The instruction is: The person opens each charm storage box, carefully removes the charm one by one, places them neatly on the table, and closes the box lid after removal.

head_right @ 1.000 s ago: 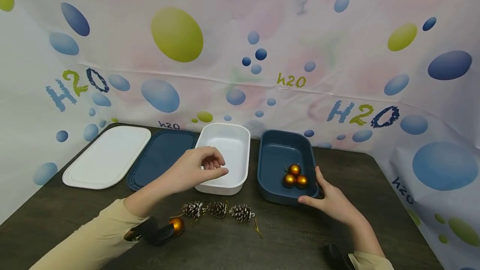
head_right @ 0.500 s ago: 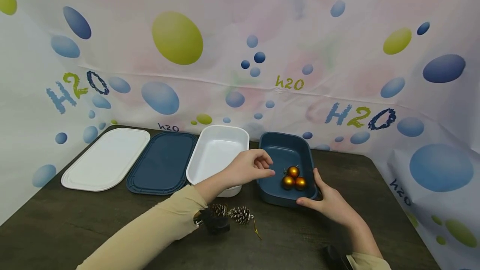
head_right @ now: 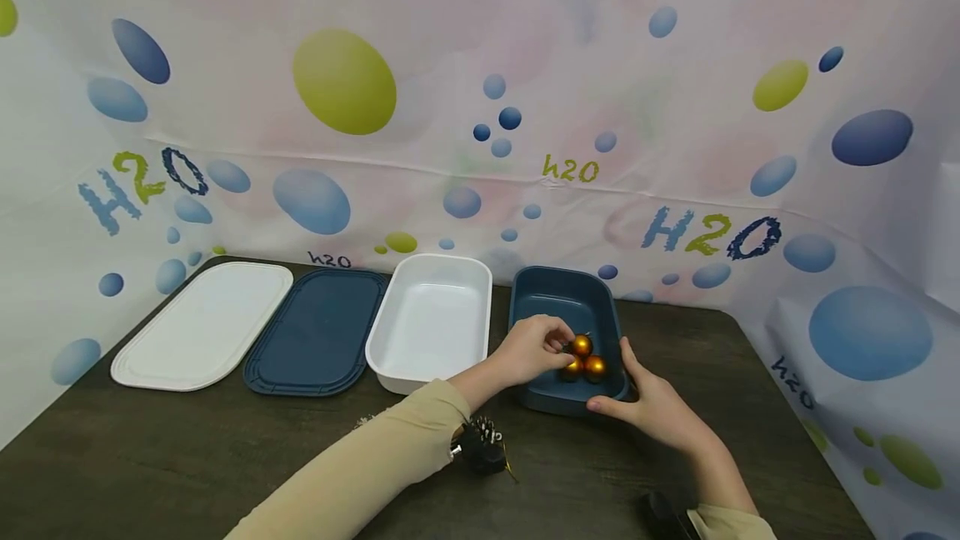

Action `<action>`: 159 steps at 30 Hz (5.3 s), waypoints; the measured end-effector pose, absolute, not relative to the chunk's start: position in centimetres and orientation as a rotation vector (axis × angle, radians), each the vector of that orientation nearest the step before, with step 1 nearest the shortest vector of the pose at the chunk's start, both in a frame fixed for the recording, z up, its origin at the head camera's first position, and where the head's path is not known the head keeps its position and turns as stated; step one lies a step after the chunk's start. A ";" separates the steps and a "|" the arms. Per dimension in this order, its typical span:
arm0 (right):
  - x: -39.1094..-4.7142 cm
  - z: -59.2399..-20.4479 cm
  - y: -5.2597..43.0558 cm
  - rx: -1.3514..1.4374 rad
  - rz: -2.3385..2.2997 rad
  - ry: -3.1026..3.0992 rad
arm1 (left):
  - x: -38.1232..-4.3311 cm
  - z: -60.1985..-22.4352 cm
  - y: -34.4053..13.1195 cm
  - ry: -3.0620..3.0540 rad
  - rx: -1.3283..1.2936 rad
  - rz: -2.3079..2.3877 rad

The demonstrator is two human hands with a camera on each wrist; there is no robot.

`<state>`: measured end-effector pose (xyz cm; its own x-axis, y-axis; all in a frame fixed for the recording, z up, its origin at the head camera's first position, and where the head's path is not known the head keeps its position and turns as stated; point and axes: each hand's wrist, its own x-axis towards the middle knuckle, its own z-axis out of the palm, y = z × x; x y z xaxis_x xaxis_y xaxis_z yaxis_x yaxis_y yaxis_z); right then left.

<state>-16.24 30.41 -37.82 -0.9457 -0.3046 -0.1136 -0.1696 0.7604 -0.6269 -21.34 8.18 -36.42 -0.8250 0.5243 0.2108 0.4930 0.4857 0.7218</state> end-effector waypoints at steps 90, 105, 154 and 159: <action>-16.1 -38.0 30.3 -0.358 -0.911 2.736 | -16.7 -29.5 -3.6 2.630 0.938 1.446; -16.2 -38.0 30.4 -0.347 -0.907 2.733 | -12.8 -31.9 -10.6 2.442 0.985 1.479; -16.1 -38.1 30.3 -0.355 -0.916 2.745 | -11.0 -37.3 -12.8 2.500 1.351 0.828; -16.1 -38.1 30.3 -0.352 -0.917 2.744 | -11.0 -37.2 -12.7 2.515 1.322 0.778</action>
